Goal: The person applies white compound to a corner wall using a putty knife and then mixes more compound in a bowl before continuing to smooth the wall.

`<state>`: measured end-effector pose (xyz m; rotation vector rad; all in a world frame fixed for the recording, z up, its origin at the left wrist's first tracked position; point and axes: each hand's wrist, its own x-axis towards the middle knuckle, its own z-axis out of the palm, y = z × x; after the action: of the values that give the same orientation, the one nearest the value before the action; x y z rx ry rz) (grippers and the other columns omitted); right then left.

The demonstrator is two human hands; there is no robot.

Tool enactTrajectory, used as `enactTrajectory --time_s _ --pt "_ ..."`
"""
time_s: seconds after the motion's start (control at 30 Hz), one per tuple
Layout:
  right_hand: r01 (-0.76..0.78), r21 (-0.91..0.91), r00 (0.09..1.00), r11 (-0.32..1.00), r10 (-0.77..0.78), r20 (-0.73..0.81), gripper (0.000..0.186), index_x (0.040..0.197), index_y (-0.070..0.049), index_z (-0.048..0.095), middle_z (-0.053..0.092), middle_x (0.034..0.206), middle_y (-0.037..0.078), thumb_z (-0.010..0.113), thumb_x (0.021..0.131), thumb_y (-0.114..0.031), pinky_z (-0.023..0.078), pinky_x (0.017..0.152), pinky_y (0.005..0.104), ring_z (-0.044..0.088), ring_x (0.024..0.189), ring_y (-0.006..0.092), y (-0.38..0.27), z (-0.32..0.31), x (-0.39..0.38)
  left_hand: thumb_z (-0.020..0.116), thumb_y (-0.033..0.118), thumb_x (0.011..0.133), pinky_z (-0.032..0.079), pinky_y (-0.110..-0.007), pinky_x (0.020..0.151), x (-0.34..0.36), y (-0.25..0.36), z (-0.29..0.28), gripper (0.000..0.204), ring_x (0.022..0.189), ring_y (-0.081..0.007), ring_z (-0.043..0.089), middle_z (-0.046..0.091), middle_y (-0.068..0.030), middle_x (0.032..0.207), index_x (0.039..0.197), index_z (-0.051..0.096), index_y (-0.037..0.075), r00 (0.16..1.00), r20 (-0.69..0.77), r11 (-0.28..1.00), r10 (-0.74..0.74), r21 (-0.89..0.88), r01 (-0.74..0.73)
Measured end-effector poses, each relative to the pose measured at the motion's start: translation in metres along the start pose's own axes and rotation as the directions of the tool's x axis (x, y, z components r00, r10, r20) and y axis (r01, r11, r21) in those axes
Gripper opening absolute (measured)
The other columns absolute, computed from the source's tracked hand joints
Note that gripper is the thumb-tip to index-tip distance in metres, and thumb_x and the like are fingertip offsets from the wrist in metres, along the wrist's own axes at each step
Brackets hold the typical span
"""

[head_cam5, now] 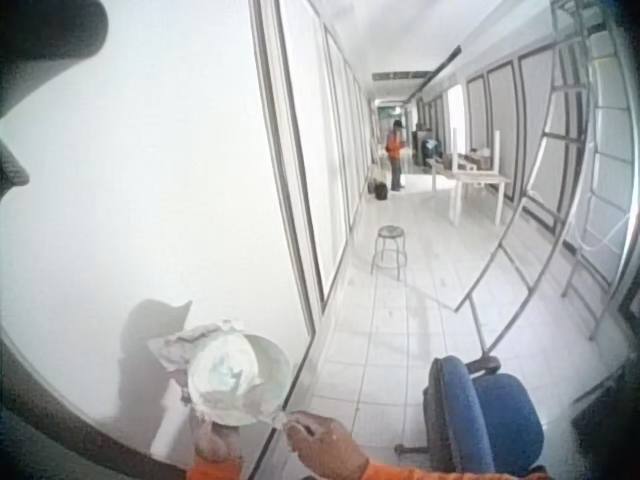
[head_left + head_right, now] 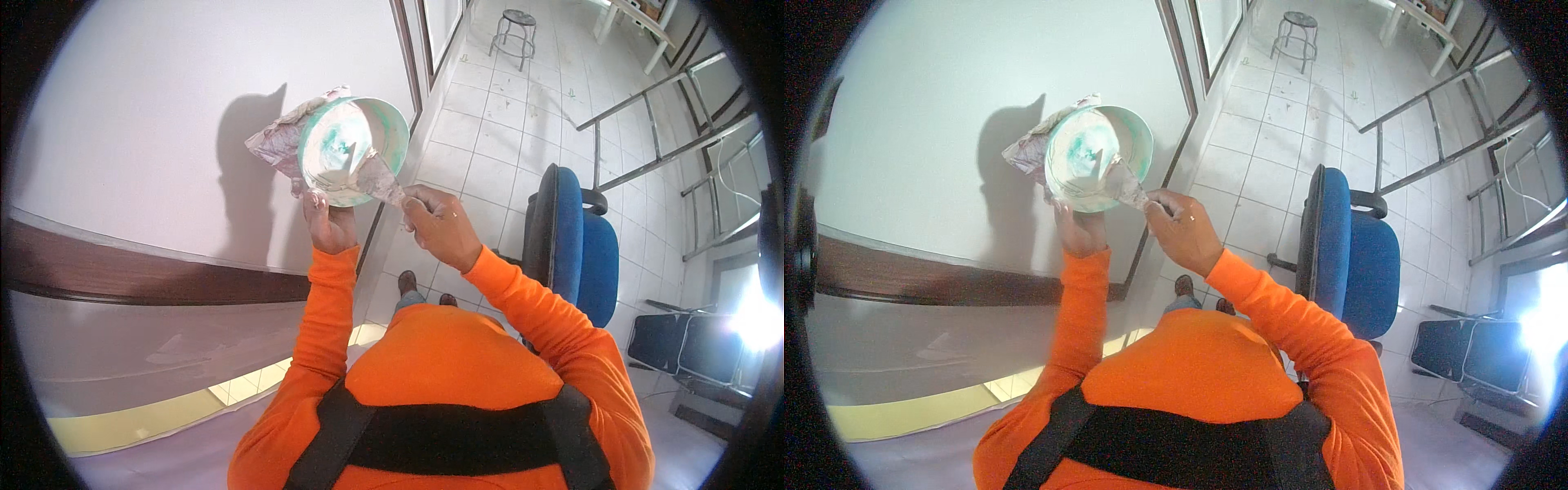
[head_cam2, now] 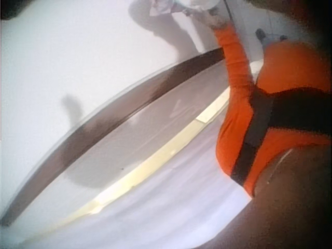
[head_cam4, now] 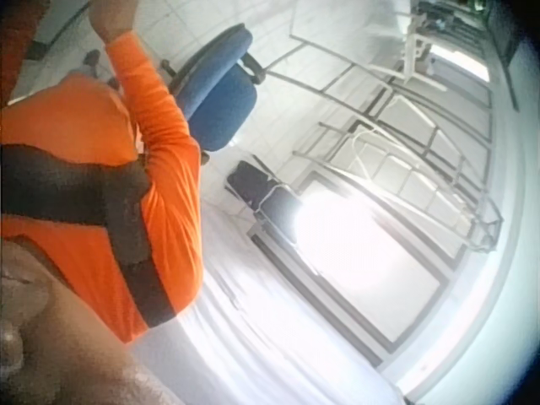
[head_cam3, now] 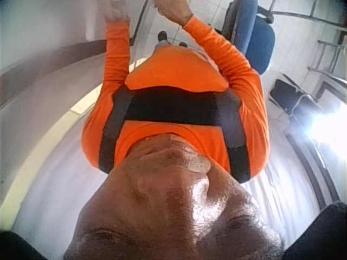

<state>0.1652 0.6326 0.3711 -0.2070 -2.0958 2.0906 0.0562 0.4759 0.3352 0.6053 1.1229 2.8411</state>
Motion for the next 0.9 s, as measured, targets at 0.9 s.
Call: enactTrajectory --time_s 0.9 --pt "0.403 -0.789 0.867 0.464 -0.469 0.167 0.047 0.126 -0.013 0.055 0.054 0.095 0.014 0.061 0.079 -0.011 0.053 0.063 0.0408 0.061 0.081 0.0291 -0.052 0.010 0.009 0.063 0.030 0.089 0.038 -0.041 0.106 0.005 -0.003 0.009 0.067 0.124 -0.0257 0.047 0.047 -0.0114 0.133 0.139 0.034 -0.002 0.988 0.134 0.978 0.074 0.185 -0.099"
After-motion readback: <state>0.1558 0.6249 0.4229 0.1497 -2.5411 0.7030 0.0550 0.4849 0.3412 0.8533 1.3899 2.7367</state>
